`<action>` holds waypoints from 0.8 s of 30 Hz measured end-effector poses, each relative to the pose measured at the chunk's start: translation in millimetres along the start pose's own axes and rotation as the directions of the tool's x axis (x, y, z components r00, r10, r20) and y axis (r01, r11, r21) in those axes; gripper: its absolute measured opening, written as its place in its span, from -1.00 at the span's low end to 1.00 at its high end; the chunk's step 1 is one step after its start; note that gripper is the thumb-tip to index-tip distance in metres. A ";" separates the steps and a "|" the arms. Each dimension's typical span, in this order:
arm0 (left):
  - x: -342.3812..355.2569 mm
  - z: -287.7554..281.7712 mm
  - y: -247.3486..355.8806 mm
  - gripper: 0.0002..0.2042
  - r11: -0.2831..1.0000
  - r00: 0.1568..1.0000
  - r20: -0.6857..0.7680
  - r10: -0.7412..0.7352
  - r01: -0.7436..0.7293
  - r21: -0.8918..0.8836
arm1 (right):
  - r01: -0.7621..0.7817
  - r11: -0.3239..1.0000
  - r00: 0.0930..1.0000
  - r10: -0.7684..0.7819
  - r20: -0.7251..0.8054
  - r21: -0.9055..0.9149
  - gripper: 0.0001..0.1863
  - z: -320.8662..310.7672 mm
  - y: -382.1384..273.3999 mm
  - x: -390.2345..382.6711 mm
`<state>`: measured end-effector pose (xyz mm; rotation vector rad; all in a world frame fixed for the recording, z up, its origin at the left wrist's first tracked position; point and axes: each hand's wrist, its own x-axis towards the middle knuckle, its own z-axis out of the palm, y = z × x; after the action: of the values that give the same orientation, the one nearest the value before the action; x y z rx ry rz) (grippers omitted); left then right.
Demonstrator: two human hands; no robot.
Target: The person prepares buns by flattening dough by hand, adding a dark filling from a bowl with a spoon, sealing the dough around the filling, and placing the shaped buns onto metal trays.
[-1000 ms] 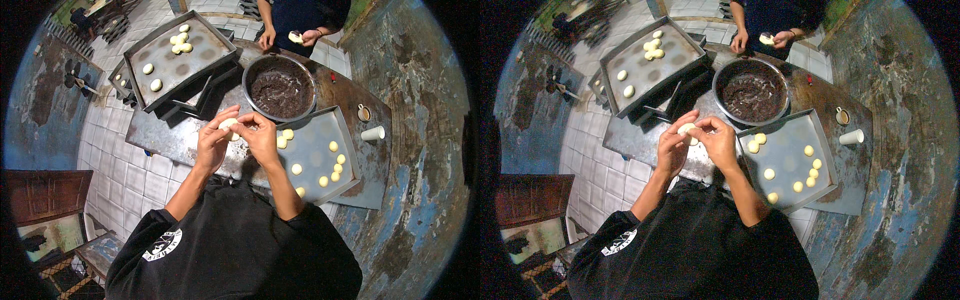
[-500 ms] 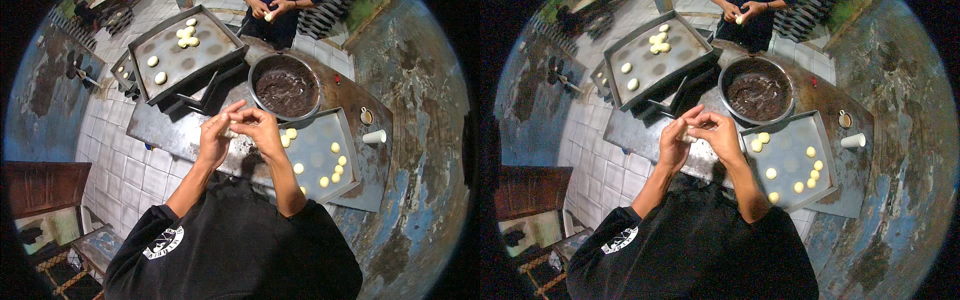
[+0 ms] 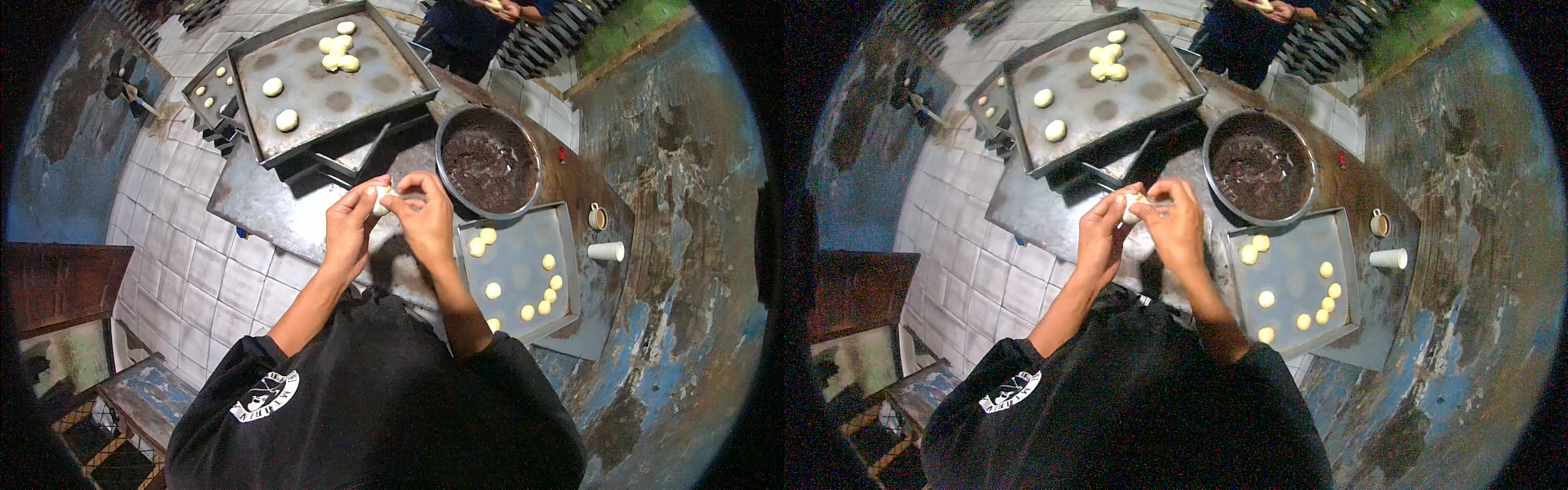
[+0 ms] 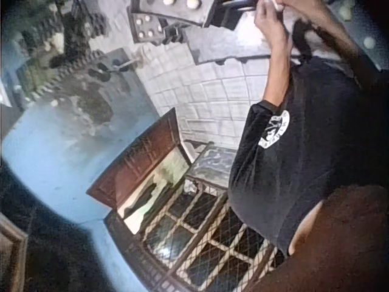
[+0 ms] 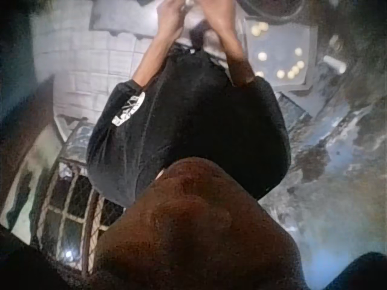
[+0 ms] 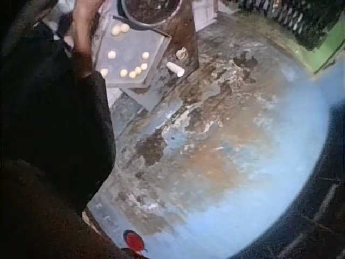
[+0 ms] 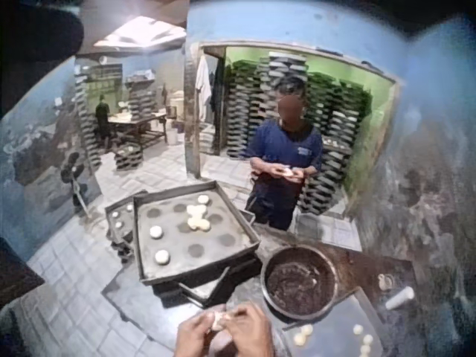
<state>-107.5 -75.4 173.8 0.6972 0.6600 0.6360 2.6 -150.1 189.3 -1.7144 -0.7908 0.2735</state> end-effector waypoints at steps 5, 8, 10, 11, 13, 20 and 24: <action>30.9 -27.5 11.0 -0.81 0.978 0.980 0.050 0.193 -0.187 -0.096 | -0.056 0.997 0.998 0.054 0.022 0.055 -0.89 47.6 -19.5 5.9; 53.3 -41.7 19.5 -0.83 0.962 0.970 -0.042 0.239 -0.242 -0.128 | 0.156 0.987 0.988 -0.156 0.021 -0.036 -0.91 81.5 -28.5 7.6; 64.0 -58.8 34.7 -0.80 0.974 0.985 -0.101 0.139 -0.154 -0.165 | 0.080 0.996 0.993 -0.082 0.081 0.028 -0.89 93.7 -44.7 7.5; 67.7 -65.5 42.7 -0.75 0.986 0.987 -0.111 0.120 -0.131 -0.102 | -0.009 0.996 0.990 -0.005 0.140 0.094 -0.87 101.4 -52.4 9.6; 67.6 -70.2 59.9 -0.73 0.994 0.991 -0.094 0.096 -0.100 -0.044 | -0.102 0.993 0.973 0.085 0.214 0.067 -0.84 106.8 -42.6 20.9; 79.2 -94.3 114.7 -0.57 0.895 0.926 0.153 0.344 -0.373 0.245 | -0.167 0.986 0.951 0.168 0.258 -0.023 -0.49 145.9 -42.8 56.6; 91.0 -130.7 142.8 -0.49 0.714 0.834 0.445 0.327 -0.526 0.462 | -0.689 0.704 0.560 0.365 0.744 0.172 -0.57 160.8 -46.6 77.3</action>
<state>-187.6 122.9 173.1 1.5295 0.3533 0.7325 -47.2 27.1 200.7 -1.3409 -0.5775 1.4829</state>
